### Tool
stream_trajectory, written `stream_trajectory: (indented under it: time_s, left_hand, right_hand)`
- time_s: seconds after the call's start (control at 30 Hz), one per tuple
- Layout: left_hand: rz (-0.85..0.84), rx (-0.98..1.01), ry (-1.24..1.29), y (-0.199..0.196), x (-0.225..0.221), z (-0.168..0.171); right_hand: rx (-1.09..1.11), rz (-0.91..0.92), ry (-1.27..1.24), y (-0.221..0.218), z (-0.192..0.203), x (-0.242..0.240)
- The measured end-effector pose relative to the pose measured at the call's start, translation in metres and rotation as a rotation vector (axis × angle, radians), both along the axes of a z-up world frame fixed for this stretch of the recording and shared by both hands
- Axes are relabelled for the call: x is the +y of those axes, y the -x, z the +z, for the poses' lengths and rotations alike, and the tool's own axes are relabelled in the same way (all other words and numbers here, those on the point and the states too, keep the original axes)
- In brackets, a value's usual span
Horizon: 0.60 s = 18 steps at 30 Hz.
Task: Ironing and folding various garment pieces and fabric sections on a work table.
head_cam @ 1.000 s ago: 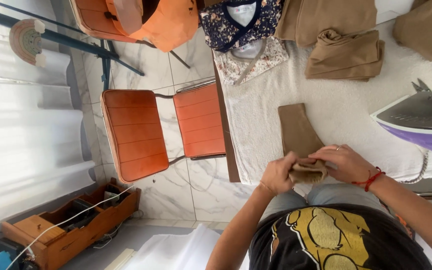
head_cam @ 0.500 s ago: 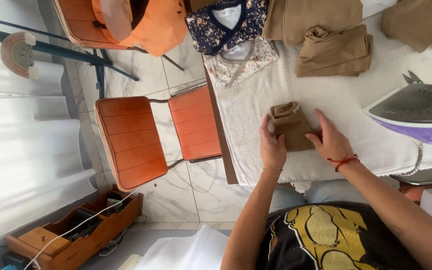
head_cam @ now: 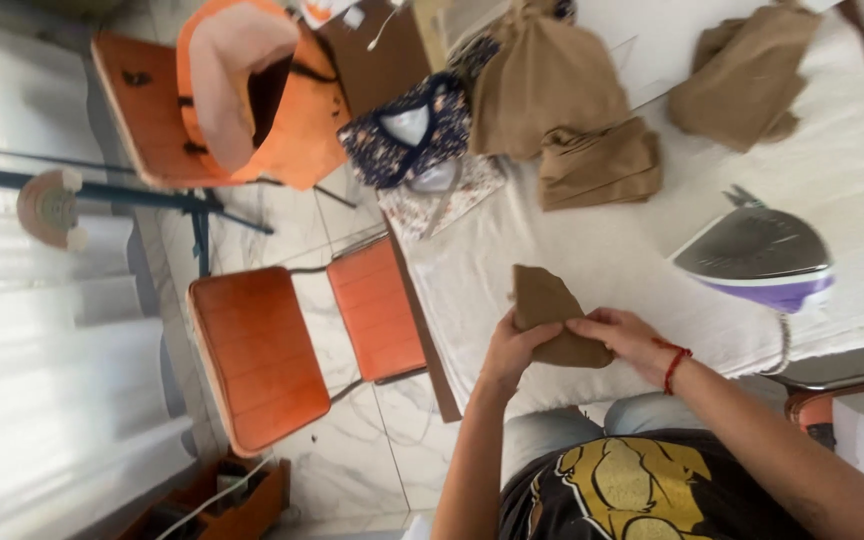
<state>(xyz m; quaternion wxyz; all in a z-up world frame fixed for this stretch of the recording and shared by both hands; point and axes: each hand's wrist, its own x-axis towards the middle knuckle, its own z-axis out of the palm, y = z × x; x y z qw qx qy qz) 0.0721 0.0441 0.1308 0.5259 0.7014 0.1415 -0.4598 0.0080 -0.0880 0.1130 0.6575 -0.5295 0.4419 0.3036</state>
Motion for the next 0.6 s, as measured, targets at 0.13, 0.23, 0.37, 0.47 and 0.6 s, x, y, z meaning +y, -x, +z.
stream_trajectory:
  time_s: [0.13,0.23,0.37,0.47,0.6]
  left_hand:
    - [0.004,-0.027,0.176,-0.006,-0.007,0.053]
    - [-0.06,-0.117,0.341,-0.007,-0.015,0.077]
    - [0.174,-0.202,0.385,0.011,-0.02,0.019]
    - [0.436,-0.048,0.34,0.042,-0.019,-0.052]
    - [0.414,0.28,0.045,0.077,-0.002,-0.09]
  right_hand:
    - [-0.03,-0.283,-0.332,0.01,0.056,-0.014]
    - [-0.146,-0.295,-0.327,0.015,0.084,-0.027]
    - [-0.07,0.088,0.076,0.049,0.049,-0.057]
    - [0.054,0.347,0.421,0.1,-0.005,-0.091]
    - [0.016,-0.117,0.688,0.104,0.026,-0.113]
